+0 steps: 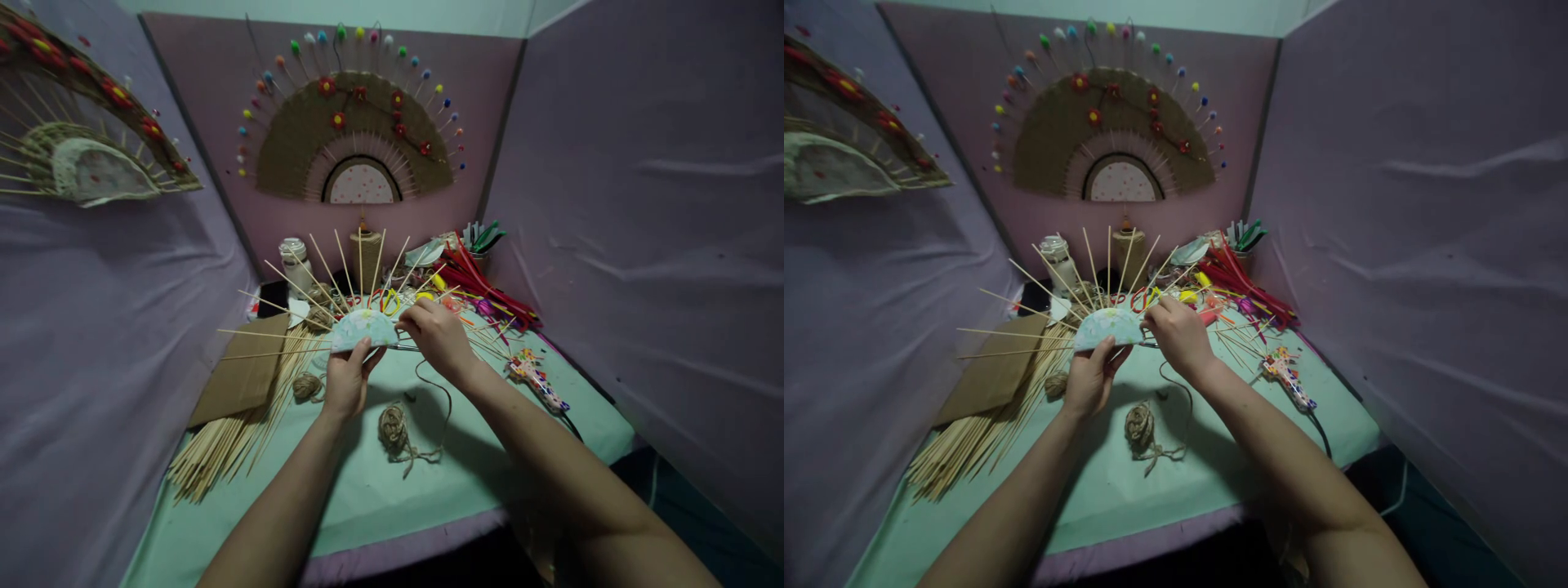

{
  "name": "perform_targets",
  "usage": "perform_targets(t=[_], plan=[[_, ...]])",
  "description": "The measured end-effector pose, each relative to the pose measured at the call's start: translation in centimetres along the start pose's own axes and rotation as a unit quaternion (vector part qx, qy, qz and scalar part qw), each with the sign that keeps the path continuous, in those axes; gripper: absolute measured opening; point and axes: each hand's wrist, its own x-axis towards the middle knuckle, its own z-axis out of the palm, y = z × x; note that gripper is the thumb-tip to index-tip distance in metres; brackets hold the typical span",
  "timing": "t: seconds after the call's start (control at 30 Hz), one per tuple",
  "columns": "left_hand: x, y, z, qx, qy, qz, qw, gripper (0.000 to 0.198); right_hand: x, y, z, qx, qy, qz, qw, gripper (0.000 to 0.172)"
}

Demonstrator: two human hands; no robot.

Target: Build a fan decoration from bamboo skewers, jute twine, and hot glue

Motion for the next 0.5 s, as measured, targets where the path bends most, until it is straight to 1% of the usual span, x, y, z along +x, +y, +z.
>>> perform_targets(t=[0.13,0.27,0.37,0.5], plan=[[0.1,-0.1,-0.1,0.004,-0.019,0.002,1.0,0.054,1.3,0.5,-1.6,-0.049,-0.035,-0.062,0.996,0.011],[0.2,-0.4,-0.2,0.002,-0.029,-0.011,1.0,0.053,2.2,0.7,-2.7,-0.088,-0.045,-0.107,0.989,0.015],[0.2,-0.6,-0.4,0.003,-0.02,-0.014,1.0,0.051,2.4,0.6,-3.0,-0.109,-0.044,-0.107,0.987,0.016],[0.1,-0.9,-0.4,0.028,-0.029,-0.031,0.999,0.044,2.7,0.2,-3.2,-0.072,-0.028,-0.056,0.995,0.015]])
